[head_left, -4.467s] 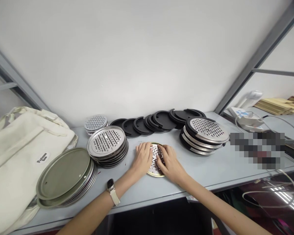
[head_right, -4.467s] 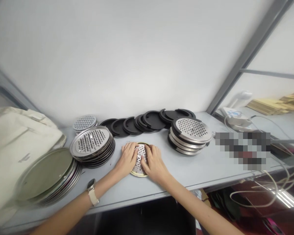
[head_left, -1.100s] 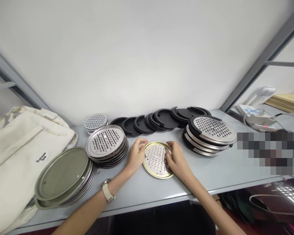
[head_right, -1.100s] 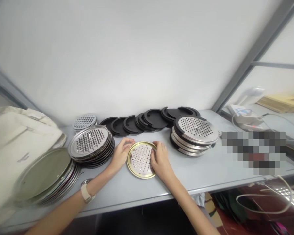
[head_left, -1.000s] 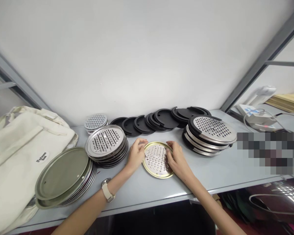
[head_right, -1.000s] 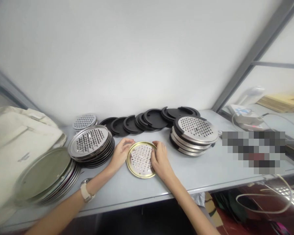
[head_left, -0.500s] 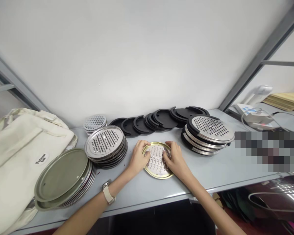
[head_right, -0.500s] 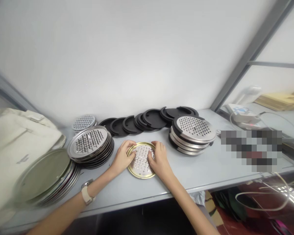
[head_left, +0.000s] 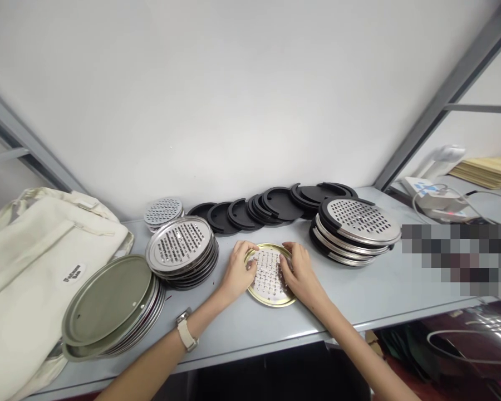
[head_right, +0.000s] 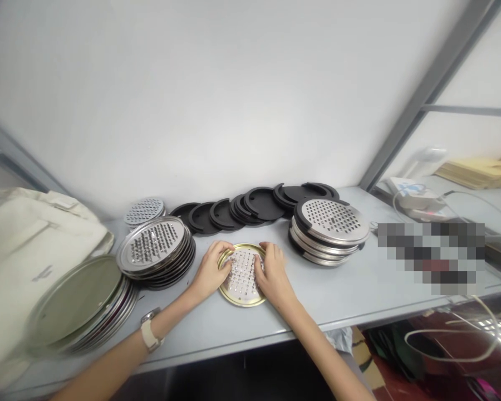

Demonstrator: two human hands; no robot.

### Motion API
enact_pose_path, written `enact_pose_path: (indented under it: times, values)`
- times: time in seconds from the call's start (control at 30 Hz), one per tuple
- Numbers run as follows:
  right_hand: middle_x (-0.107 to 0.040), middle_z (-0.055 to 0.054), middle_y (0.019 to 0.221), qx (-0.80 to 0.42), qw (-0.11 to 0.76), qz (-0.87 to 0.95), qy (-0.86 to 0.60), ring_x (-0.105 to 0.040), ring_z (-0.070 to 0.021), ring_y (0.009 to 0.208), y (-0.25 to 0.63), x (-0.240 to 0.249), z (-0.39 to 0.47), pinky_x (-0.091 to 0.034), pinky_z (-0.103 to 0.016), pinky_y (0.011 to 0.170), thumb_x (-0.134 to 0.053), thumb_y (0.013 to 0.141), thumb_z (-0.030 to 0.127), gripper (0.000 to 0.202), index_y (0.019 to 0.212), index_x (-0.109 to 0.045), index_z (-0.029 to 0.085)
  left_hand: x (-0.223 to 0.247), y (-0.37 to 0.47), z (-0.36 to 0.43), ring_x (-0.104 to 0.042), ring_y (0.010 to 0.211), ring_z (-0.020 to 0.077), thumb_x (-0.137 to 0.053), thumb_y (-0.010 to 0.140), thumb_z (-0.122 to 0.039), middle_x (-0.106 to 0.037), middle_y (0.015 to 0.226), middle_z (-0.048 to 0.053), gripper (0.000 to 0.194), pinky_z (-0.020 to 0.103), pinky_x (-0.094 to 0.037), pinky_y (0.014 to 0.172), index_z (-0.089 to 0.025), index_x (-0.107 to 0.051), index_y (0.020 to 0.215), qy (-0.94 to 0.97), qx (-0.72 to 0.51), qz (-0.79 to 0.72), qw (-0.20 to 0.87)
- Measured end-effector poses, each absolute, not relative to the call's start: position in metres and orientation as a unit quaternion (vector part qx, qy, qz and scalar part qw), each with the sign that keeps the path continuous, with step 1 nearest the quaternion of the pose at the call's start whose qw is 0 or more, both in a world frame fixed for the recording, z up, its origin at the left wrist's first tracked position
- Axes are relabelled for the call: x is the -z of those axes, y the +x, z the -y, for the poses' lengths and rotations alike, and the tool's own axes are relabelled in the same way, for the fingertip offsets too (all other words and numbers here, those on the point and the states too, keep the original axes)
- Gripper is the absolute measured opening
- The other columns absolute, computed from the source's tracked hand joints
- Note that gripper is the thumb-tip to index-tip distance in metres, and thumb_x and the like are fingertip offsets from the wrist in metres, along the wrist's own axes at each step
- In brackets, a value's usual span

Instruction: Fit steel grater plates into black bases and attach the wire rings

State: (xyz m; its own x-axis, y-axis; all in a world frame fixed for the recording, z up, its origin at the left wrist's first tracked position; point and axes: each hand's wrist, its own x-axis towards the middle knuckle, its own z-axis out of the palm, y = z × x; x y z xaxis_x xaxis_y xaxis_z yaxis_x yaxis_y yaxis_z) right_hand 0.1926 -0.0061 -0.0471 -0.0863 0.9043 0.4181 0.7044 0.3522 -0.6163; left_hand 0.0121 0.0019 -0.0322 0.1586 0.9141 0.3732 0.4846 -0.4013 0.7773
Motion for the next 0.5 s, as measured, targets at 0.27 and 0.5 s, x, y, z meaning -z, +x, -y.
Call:
enact_pose_path:
  times: [0.27, 0.5]
  values:
    - [-0.052, -0.013, 0.101, -0.113, 0.395, 0.724, -0.554, -0.048, -0.0279, 0.096, 0.192, 0.04, 0.01, -0.041, -0.048, 0.086, -0.038, 0.091, 0.024, 0.018, 0.106, -0.044, 0.017, 0.033, 0.013, -0.002, -0.053, 0.101, 0.0184, -0.047, 0.067, 0.007, -0.053, 0.099, 0.003, 0.04, 0.036, -0.043, 0.094, -0.021, -0.054, 0.095, 0.722, -0.429, -0.485, 0.244]
    - [-0.052, -0.011, 0.111, -0.078, 0.403, 0.818, -0.403, -0.048, -0.0256, 0.103, 0.167, 0.002, 0.032, -0.04, -0.044, 0.088, -0.039, 0.092, 0.014, 0.023, 0.11, -0.049, 0.022, 0.031, 0.012, 0.0, -0.053, 0.098, 0.0182, -0.048, 0.069, 0.005, -0.05, 0.098, 0.003, 0.036, 0.035, -0.045, 0.09, -0.02, -0.052, 0.094, 0.711, -0.438, -0.496, 0.239]
